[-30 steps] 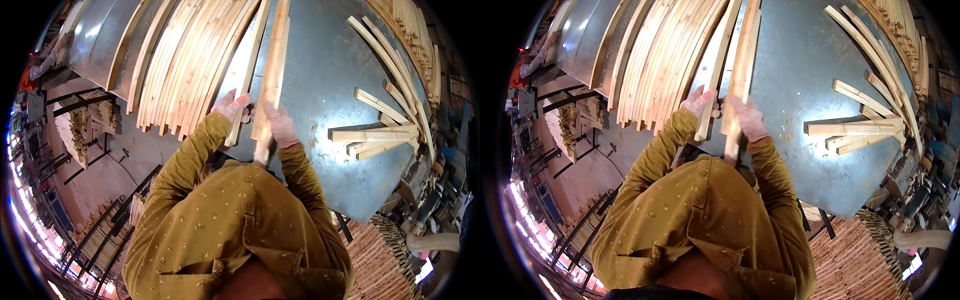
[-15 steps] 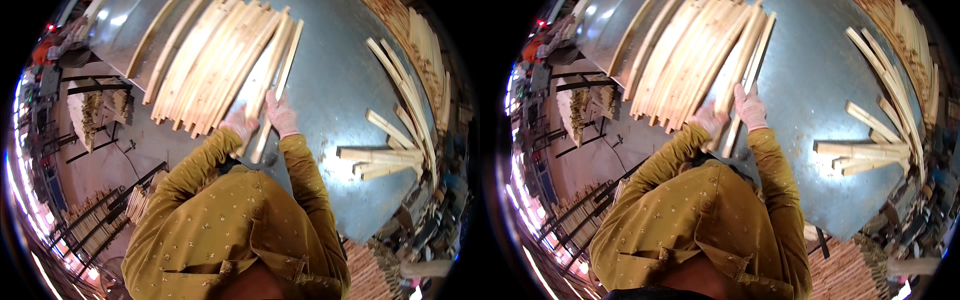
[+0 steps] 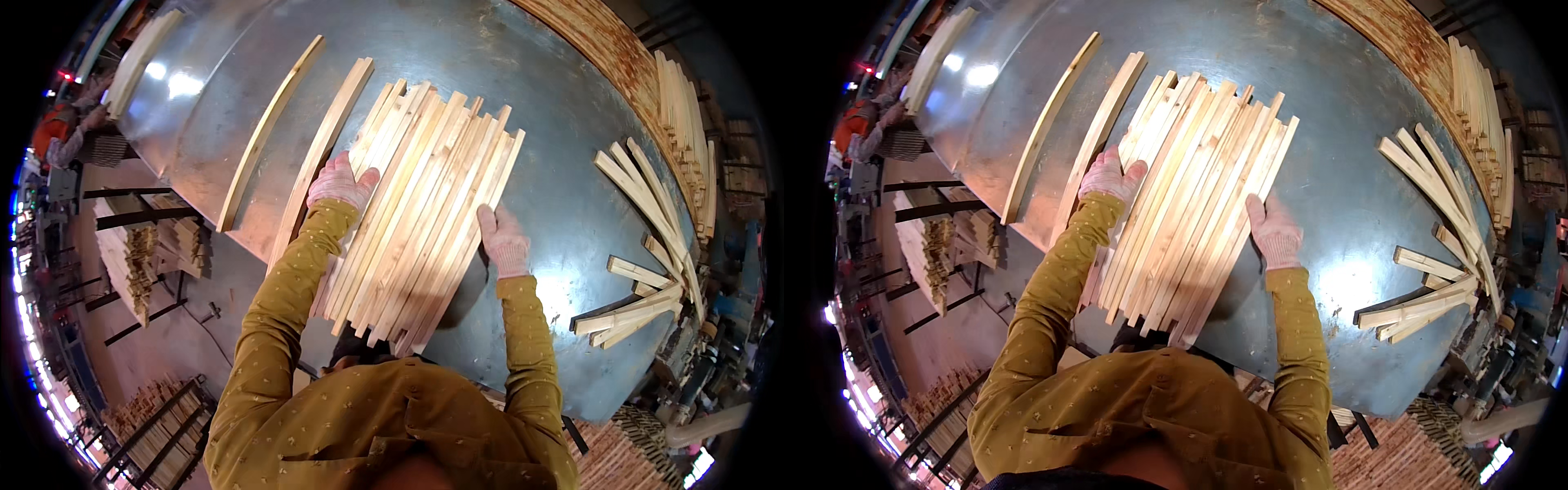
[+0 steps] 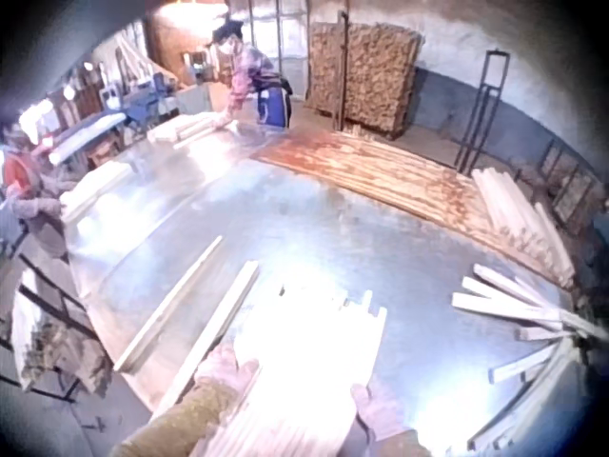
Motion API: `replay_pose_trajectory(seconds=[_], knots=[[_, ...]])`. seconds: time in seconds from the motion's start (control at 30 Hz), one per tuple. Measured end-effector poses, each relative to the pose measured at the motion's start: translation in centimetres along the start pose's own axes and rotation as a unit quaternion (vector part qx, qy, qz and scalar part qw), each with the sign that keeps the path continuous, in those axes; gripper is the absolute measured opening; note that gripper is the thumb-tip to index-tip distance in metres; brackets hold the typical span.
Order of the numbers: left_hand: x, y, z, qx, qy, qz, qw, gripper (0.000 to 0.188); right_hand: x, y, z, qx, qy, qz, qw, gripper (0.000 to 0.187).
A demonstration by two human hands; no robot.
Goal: The person repeatedly picks up thin wooden planks from a metal table, aligns them, and stacks them into neat piles. The person handles the planks by hand, organizing them into multiple stacks throughout the clip.
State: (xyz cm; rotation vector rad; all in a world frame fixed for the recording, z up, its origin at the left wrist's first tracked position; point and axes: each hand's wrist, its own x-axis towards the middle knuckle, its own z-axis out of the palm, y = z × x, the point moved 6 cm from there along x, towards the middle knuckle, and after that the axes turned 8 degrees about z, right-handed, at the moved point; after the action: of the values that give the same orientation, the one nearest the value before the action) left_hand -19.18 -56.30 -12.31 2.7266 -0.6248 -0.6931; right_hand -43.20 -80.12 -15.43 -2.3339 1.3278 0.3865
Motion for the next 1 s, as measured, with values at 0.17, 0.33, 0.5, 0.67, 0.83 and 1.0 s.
replay_pose_trajectory(seconds=[0.17, 0.33, 0.5, 0.67, 0.83, 1.0], knots=[[3.0, -0.2, -0.9, 0.047, -0.121, 0.076, 0.989, 0.081, 1.1, -0.4, -0.6, -0.029, 0.14, -0.046, 0.989, 0.068], [3.2, 2.0, 1.2, -0.068, 0.004, 0.225, 0.972, 0.083, 1.9, 2.7, 1.4, 0.4, 0.099, -0.005, 0.911, 0.069], [4.0, 2.1, 4.6, -0.38, -0.038, 0.131, 0.915, 0.103, -0.8, 1.4, 0.0, 0.664, -0.05, 0.066, 0.743, 0.085], [6.4, 0.0, 5.2, -0.423, -0.187, 0.007, 0.887, 0.107, -3.1, 0.1, -1.3, 0.669, -0.104, 0.055, 0.734, 0.084], [3.9, 12.2, -12.6, -0.468, -0.097, 0.255, 0.841, 0.094, -1.8, -1.9, -15.8, 0.622, 0.066, -0.171, 0.761, 0.064], [7.5, 16.9, -23.6, -0.783, -0.096, 0.334, 0.516, 0.07, 2.0, -1.2, -28.4, 0.545, 0.036, -0.324, 0.772, 0.048]])
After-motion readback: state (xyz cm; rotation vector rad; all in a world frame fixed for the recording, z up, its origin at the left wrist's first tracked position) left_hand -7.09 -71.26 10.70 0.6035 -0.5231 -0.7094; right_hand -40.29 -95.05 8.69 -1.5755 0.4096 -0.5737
